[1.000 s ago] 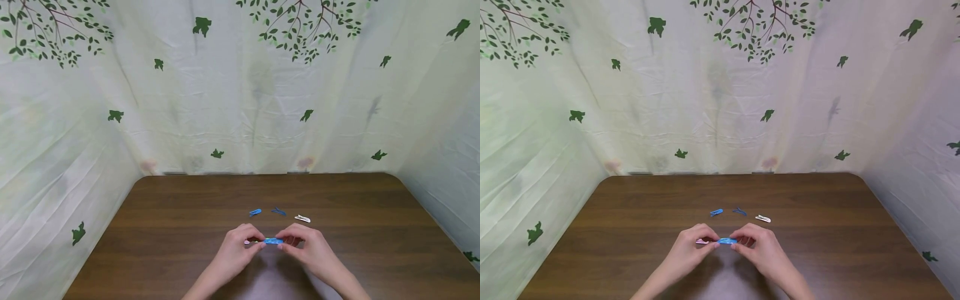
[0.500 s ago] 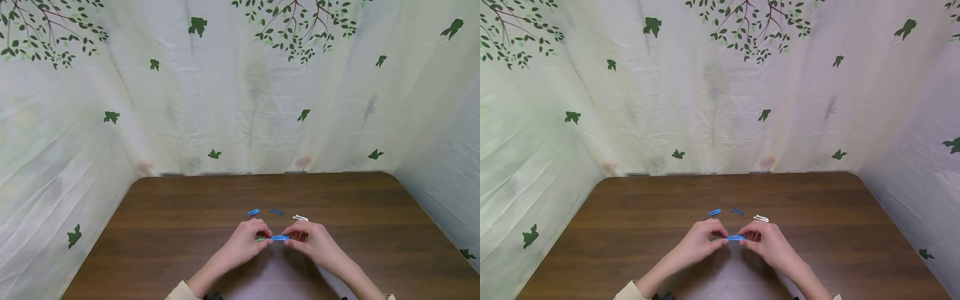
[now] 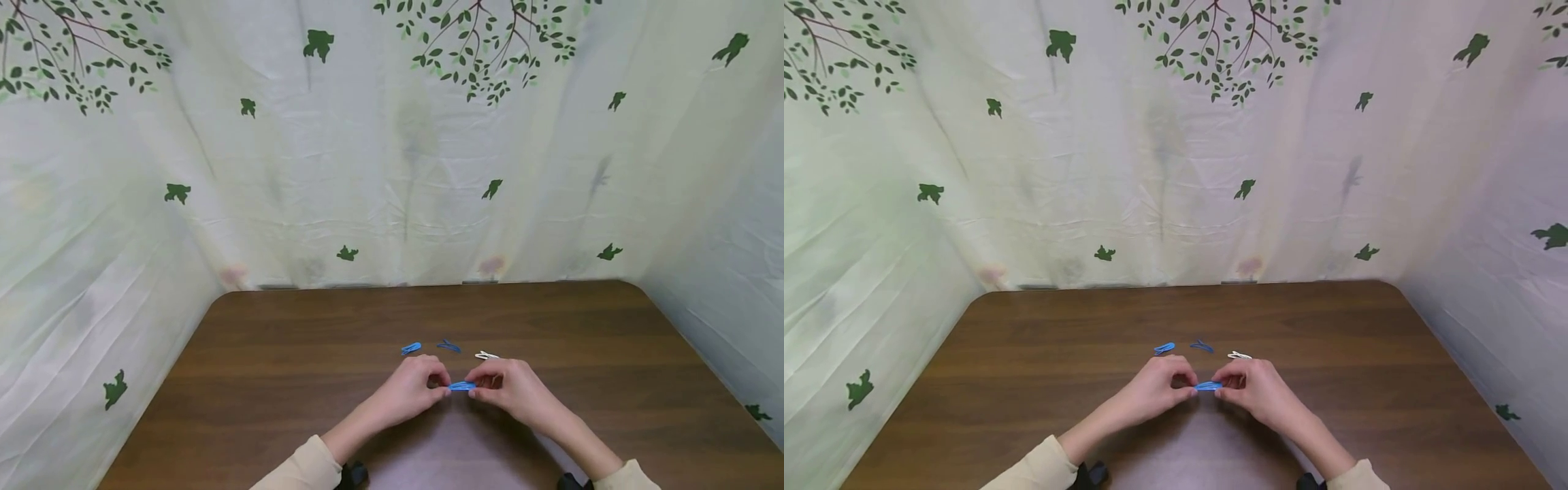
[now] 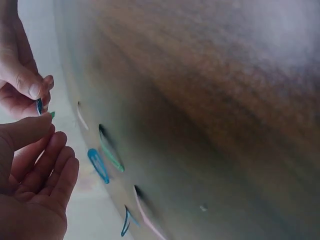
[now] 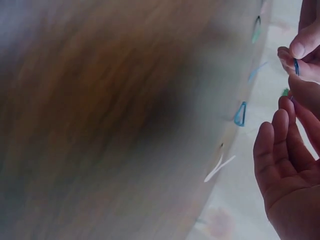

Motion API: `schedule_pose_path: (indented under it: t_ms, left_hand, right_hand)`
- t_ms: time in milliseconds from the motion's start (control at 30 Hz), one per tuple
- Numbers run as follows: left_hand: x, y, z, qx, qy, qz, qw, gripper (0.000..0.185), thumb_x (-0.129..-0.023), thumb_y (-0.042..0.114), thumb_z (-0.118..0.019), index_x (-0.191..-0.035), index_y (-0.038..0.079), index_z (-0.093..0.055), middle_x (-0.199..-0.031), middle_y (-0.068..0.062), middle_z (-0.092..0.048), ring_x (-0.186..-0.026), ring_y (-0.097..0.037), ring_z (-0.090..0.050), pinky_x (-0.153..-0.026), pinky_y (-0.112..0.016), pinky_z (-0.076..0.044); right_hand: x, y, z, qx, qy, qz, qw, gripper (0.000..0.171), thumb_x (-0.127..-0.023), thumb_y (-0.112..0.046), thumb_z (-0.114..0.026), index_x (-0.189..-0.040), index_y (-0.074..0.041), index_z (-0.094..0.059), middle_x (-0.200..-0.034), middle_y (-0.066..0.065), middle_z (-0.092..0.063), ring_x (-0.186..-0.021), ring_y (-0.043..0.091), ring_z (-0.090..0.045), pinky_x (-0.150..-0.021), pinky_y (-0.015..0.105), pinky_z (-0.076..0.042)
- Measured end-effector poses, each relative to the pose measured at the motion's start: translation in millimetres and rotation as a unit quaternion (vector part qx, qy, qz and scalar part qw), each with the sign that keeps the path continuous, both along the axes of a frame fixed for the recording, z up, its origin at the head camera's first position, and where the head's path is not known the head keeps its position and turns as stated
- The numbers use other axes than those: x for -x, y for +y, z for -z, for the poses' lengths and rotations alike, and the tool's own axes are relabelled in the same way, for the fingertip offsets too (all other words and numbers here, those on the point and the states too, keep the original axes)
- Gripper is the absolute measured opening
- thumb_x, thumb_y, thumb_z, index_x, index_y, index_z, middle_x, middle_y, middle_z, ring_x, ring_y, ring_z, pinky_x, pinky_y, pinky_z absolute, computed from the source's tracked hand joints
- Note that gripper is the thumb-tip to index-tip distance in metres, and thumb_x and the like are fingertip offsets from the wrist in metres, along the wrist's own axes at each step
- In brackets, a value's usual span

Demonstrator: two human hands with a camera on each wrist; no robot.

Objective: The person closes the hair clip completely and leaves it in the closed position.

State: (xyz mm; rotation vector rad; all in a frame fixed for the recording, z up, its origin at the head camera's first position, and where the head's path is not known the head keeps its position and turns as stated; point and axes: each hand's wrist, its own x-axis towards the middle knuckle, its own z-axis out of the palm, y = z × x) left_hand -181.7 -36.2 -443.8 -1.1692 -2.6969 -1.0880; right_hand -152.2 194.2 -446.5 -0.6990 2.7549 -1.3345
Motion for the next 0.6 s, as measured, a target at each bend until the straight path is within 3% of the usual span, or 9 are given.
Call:
schedule_pose_path:
  t_ms: [233,500,600]
  left_hand:
    - [6.6,5.3,10.0,-0.004,-0.010,0.000,0.9999,0.008,-0.080,0.008,-0.079,-0.080,0.012,-0.072,-0.077,0.011,-0.060,-0.074,-0.003,-0.052,-0.068,-0.016,-0.042]
    - [17.1,8.4,17.7,-0.019,-0.107,-0.009,0.9941,0.010,-0.079,0.006,-0.079,-0.077,0.012,-0.072,-0.068,0.015,-0.058,-0.062,0.002,-0.052,-0.060,-0.017,-0.045]
    - [18.5,8.2,17.4,-0.024,-0.127,-0.010,0.9916,0.010,-0.079,0.005,-0.079,-0.076,0.011,-0.072,-0.067,0.014,-0.059,-0.059,0.001,-0.052,-0.057,-0.018,-0.045]
  right_hand:
    - [7.7,3.6,5.5,-0.020,-0.018,-0.006,1.000,0.012,-0.082,-0.015,-0.080,-0.090,-0.022,-0.074,-0.073,-0.013,-0.063,-0.067,0.006,-0.059,-0.060,0.025,-0.050]
    - [15.6,5.2,10.5,-0.036,-0.040,-0.010,0.998,0.010,-0.083,-0.015,-0.079,-0.089,-0.021,-0.074,-0.072,-0.012,-0.064,-0.066,0.006,-0.059,-0.059,0.024,-0.048]
    - [17.5,5.1,11.2,-0.039,-0.048,-0.011,0.998,0.009,-0.083,-0.016,-0.079,-0.090,-0.019,-0.074,-0.073,-0.011,-0.064,-0.066,0.007,-0.058,-0.059,0.025,-0.048]
